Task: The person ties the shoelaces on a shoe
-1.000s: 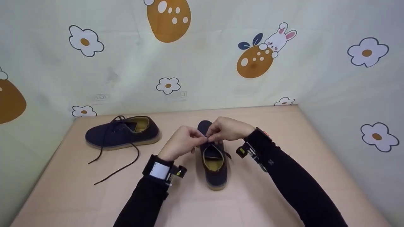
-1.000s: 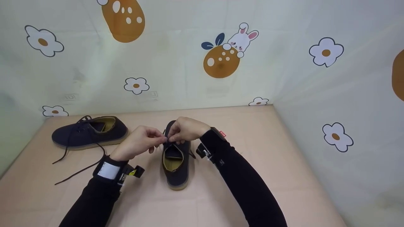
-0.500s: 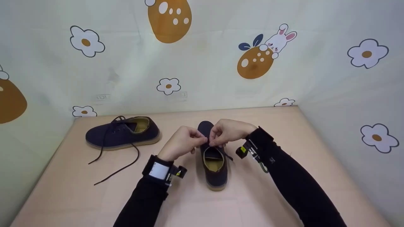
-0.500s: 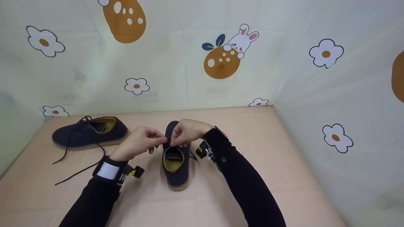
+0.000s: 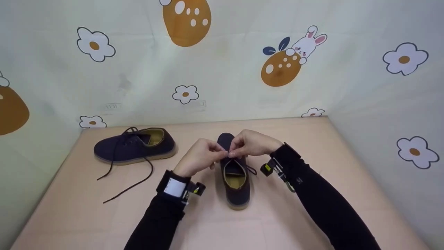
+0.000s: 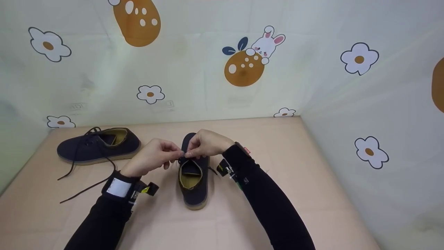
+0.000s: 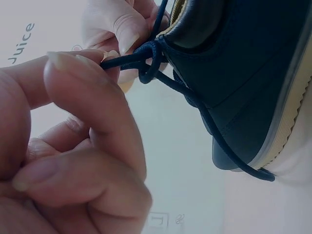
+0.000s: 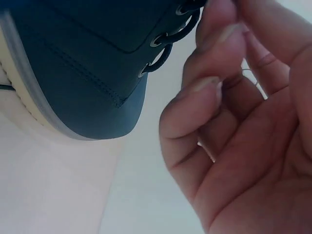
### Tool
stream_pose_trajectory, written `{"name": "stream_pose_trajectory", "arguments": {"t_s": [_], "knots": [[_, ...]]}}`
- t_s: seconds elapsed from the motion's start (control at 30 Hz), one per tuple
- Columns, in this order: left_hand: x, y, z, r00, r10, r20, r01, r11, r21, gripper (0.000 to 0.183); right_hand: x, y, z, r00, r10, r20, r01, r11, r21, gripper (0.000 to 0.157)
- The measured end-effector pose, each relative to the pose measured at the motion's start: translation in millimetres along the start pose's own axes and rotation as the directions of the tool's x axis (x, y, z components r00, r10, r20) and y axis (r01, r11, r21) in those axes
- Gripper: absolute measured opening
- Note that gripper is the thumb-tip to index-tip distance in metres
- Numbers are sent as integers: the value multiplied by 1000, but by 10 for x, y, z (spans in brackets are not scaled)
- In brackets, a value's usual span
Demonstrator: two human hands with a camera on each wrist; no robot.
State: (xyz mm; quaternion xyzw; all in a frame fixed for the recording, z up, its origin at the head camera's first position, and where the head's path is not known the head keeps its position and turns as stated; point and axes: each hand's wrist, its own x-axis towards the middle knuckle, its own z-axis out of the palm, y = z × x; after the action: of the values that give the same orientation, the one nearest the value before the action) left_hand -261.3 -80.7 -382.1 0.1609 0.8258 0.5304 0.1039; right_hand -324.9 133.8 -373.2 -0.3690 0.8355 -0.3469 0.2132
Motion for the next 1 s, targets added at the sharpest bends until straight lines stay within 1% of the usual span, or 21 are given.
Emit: {"name": "stream_pose_trajectory", "arguments": {"t_s": [0.17,0.37,0.47,0.53,0.63,0.73,0.87,0.93,1.0], "knots": [[-4,6,-5,1000,-6,-2,6,1000,-1,16,9,-21,13,1000,-8,6,8,999,-44,9],[0,-2,-5,1000,-6,-3,6,1000,1,15,11,-24,22,1000,13,25,-12,1000,-26,8],[3,-6,-4,1000,-5,-6,5,1000,5,14,4,-39,22,999,23,36,-22,999,-36,10],[5,-8,-2,1000,-3,-7,3,1000,5,14,0,-46,24,999,17,31,-15,998,-59,10],[4,-6,5,1000,-2,-7,2,1000,-2,14,-5,-53,30,1000,-19,-4,18,992,-121,9],[5,0,14,1000,1,-7,-1,1000,-9,14,-24,-71,40,994,-69,-84,47,969,-244,7],[3,10,31,1000,15,-4,-15,1000,-18,14,-59,-87,88,974,-128,-188,38,907,-419,10],[4,10,47,1000,27,7,-27,1000,-15,14,-72,-83,133,962,-156,-223,31,876,-481,14],[4,9,62,998,48,28,-48,999,4,14,-81,-72,187,950,-184,-252,26,852,-523,18]]}}
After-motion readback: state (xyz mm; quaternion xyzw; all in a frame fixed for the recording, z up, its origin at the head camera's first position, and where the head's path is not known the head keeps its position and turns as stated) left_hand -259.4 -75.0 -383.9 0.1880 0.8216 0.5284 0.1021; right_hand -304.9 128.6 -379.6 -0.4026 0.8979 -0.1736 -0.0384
